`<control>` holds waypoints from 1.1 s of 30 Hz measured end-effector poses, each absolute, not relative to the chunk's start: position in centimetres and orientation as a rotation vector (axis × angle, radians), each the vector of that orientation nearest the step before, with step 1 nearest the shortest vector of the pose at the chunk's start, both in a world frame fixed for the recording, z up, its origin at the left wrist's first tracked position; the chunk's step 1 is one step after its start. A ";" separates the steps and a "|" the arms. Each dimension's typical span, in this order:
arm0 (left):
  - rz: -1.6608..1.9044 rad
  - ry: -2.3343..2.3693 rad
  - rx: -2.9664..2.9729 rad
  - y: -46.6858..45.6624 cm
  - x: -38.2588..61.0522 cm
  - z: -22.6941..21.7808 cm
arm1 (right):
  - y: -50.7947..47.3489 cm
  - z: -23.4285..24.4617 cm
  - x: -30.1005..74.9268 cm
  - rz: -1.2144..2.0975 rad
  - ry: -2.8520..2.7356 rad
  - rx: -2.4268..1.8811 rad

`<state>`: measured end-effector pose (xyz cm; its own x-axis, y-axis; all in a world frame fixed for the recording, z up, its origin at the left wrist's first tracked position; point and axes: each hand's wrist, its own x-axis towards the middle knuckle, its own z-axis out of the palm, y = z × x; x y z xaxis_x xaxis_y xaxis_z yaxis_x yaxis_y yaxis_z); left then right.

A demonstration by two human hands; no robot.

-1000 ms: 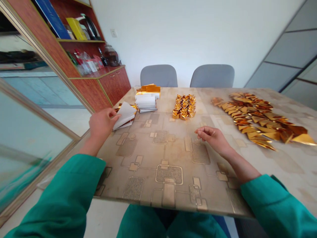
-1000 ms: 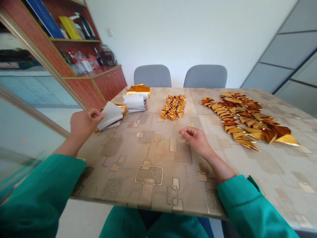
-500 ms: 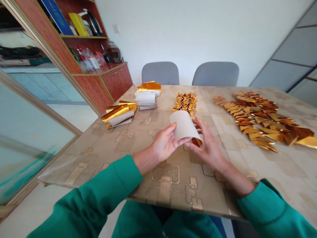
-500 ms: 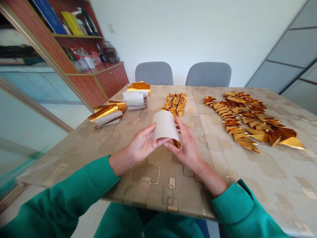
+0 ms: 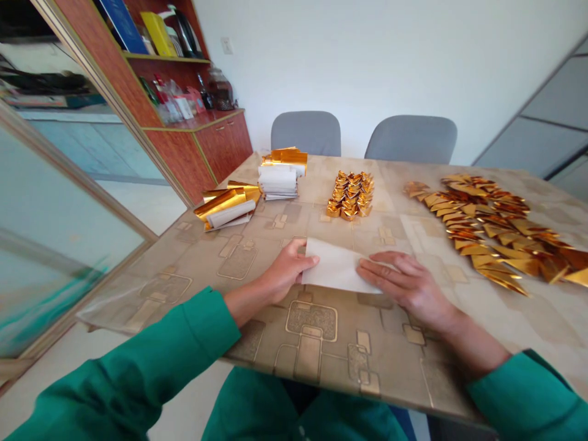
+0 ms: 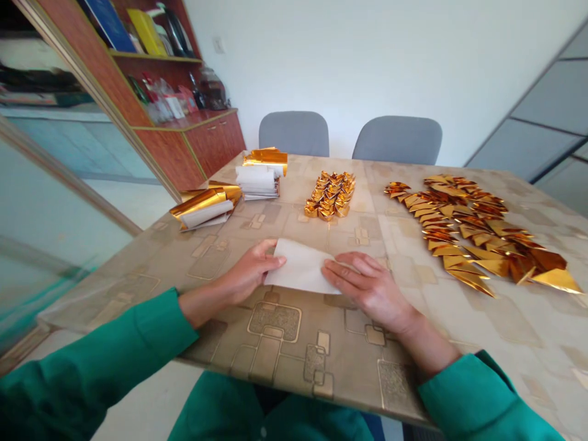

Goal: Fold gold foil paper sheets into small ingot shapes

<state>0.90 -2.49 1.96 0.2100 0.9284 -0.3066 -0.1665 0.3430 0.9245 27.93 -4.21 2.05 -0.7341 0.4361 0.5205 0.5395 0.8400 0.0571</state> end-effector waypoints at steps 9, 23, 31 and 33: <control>0.625 1.248 2.337 -3.5 -2.9 1.0 | -4.8 0.0 26.6 0.117 -2.637 -0.664; 0.668 1.044 2.746 -2.6 -2.0 1.1 | -4.3 1.0 26.1 0.696 -2.312 -1.000; 0.611 1.255 2.427 -1.7 -1.1 0.5 | -3.2 1.6 25.5 0.728 -2.218 -1.273; 0.616 1.320 2.375 -1.6 -0.9 0.5 | -2.7 1.4 25.2 0.675 -2.175 -1.353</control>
